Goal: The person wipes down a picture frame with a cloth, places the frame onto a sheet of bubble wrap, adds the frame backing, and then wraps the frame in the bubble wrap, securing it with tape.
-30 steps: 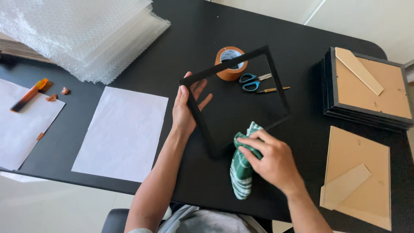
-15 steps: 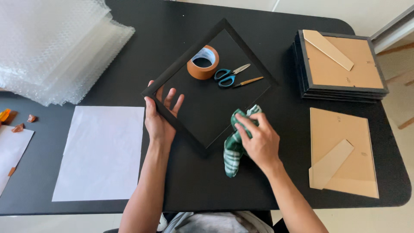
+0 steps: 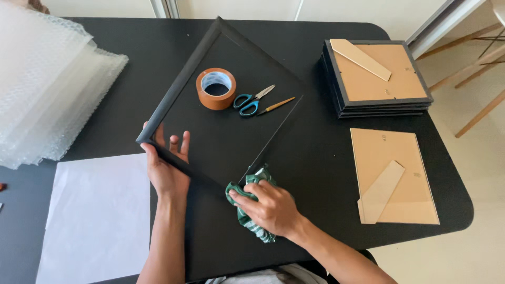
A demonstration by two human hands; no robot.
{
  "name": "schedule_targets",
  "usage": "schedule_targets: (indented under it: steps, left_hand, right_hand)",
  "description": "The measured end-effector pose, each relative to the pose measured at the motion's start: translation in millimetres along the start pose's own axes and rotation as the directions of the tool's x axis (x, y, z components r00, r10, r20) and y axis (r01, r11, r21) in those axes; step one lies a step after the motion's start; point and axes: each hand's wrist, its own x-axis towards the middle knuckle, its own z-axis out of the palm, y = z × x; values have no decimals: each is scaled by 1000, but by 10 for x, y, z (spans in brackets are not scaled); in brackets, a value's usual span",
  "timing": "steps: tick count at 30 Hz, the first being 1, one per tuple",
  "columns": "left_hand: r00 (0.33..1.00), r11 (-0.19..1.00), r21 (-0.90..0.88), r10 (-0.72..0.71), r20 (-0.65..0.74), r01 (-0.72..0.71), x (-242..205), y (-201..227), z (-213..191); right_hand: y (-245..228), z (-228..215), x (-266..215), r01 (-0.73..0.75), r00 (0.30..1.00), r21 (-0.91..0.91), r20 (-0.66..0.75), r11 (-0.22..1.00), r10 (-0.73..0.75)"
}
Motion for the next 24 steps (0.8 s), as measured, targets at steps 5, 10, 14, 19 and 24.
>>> schedule_targets:
  steps: [5,10,14,19,24]
  left_hand:
    - [999,1000,0,-8,31,8,16,65,-1]
    - [998,1000,-1,-24,57,24,-16,70,36]
    - [1000,999,37,-20,10,20,-4,6,40]
    - [1000,999,39,-20,-7,20,-8,19,71]
    - [998,997,70,-40,49,37,46,113,-17]
  right_hand:
    - [591,-44,94,-139,983,-180,-145,974,113]
    - [1184,-405,261,-358,910,-279,-317,891,267]
    - [1232,-367,171,-440,886,-287,-295,851,358]
    - [864,-47,-4,-244,969,-257,-101,935,225]
    - [1281,-259,35,-356,930,-318,-213,879,299]
